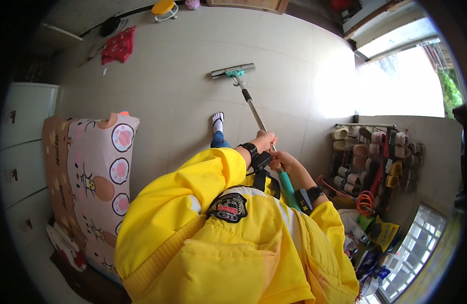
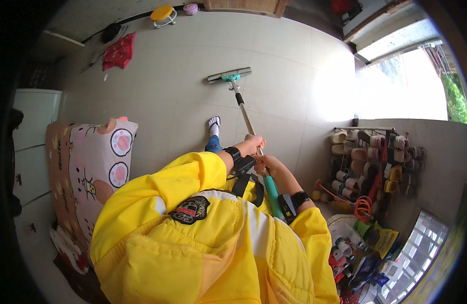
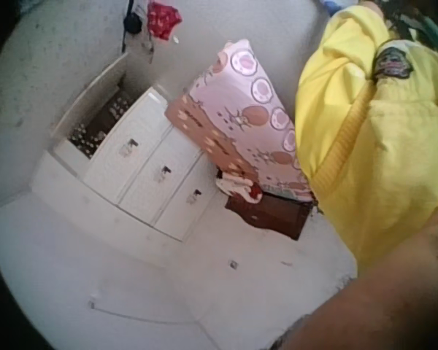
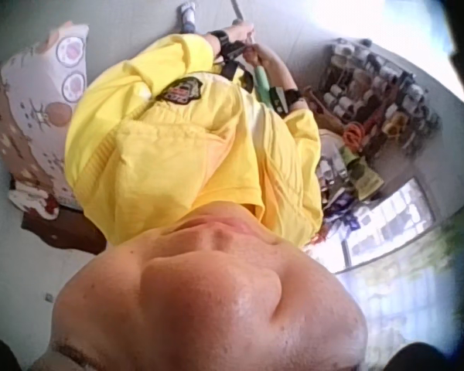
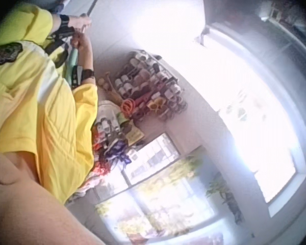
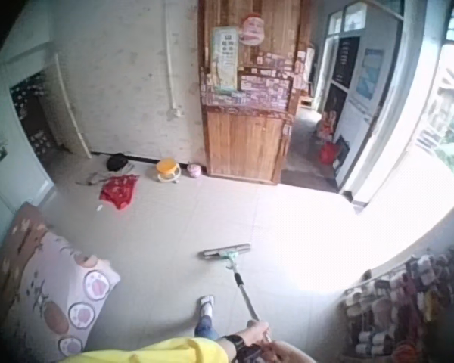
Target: The person mops a tiled floor using a flat mop, moving it back and forth across the room. They reposition a pink plastic chair to mop underneath it and continue cleaning around furniture and a shoe rack.
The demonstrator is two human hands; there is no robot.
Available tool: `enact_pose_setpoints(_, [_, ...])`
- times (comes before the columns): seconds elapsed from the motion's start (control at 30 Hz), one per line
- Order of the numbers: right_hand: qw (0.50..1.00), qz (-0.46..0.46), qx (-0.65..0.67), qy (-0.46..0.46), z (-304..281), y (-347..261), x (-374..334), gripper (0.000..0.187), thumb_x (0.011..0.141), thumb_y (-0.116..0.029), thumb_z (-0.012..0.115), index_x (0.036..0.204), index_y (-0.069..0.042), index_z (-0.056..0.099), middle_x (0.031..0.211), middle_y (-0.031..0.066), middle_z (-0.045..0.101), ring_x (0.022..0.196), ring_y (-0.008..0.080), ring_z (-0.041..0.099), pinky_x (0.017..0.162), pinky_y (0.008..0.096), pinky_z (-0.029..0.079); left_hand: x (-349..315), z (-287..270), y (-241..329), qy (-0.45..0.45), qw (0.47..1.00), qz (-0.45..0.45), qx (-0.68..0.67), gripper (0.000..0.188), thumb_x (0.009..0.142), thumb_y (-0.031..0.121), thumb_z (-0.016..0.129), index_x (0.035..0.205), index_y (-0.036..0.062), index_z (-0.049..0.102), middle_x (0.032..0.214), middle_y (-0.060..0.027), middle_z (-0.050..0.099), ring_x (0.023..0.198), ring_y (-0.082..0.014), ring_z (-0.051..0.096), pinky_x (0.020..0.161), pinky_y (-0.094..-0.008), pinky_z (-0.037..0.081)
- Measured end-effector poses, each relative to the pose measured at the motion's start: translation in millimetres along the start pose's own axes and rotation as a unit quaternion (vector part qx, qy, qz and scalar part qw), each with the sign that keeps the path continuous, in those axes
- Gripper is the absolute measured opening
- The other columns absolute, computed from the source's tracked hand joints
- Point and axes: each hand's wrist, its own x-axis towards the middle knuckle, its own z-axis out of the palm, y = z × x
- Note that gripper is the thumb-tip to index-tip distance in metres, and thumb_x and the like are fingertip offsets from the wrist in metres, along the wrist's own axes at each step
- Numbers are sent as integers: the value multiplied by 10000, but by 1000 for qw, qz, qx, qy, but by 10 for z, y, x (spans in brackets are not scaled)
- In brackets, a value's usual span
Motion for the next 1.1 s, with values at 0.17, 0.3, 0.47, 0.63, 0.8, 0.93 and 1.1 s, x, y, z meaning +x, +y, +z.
enact_pose_setpoints(0.17, [1000, 16, 9, -20, 300, -181, 230, 251, 832, -131, 440, 597, -105, 355, 465, -36, 318, 344, 36, 284, 295, 151, 225, 216, -195, 256, -16, 997, -15, -73, 167, 713, -33, 360, 597, -28, 480, 560, -76, 482, 359, -86, 356, 298, -214, 210])
enact_pose_setpoints(0.3, [997, 46, 47, -39, 500, -357, 351, 240, 823, -104, 433, 600, -109, 344, 459, -40, 319, 342, 34, 281, 296, 144, 225, 439, -339, 481, -33, 998, -28, -56, 128, 679, -75, 359, 639, -37, 474, 603, -88, 490, 364, -80, 351, 302, -190, 209])
enact_pose_setpoints(0.47, [1000, 7, 29, -6, 922, -692, 747, 271, 821, -131, 441, 578, -114, 323, 459, -35, 314, 348, 40, 282, 303, 152, 240, 720, -715, 1061, -81, 991, -95, -47, 122, 651, -110, 393, 681, -7, 451, 676, -44, 461, 393, -65, 294, 325, -173, 232])
enact_pose_setpoints(0.63, [999, -8, 45, -24, 1377, -1113, 1022, 306, 827, -165, 429, 546, -115, 318, 451, -31, 317, 341, 47, 291, 301, 159, 245, 966, -946, 1750, -113, 986, -107, -54, 132, 640, -107, 391, 681, 10, 436, 678, -41, 458, 399, -69, 290, 329, -169, 234])
enact_pose_setpoints(0.8, [997, -12, 72, -32, 1381, -1152, 985, 262, 815, -132, 470, 584, -110, 349, 450, -42, 323, 341, 24, 295, 290, 143, 234, 843, -860, 1762, -69, 992, -97, -48, 141, 633, -108, 390, 694, 13, 427, 702, -42, 457, 403, -73, 282, 328, -165, 234])
enact_pose_setpoints(0.93, [998, -41, 56, -2, 1133, -901, 874, 244, 820, -142, 467, 607, -106, 355, 458, -40, 331, 339, 24, 295, 290, 142, 237, 736, -718, 1431, -42, 996, -52, -55, 143, 631, -126, 364, 707, -30, 437, 711, -87, 497, 407, -74, 324, 322, -178, 248])
enact_pose_setpoints(1.1, [999, -7, 31, -17, 608, -512, 612, 282, 813, -139, 470, 571, -116, 325, 455, -39, 319, 341, 40, 295, 312, 155, 235, 589, -466, 762, -38, 994, -64, -77, 122, 634, -115, 369, 657, -23, 446, 675, -86, 497, 394, -74, 330, 323, -188, 239])
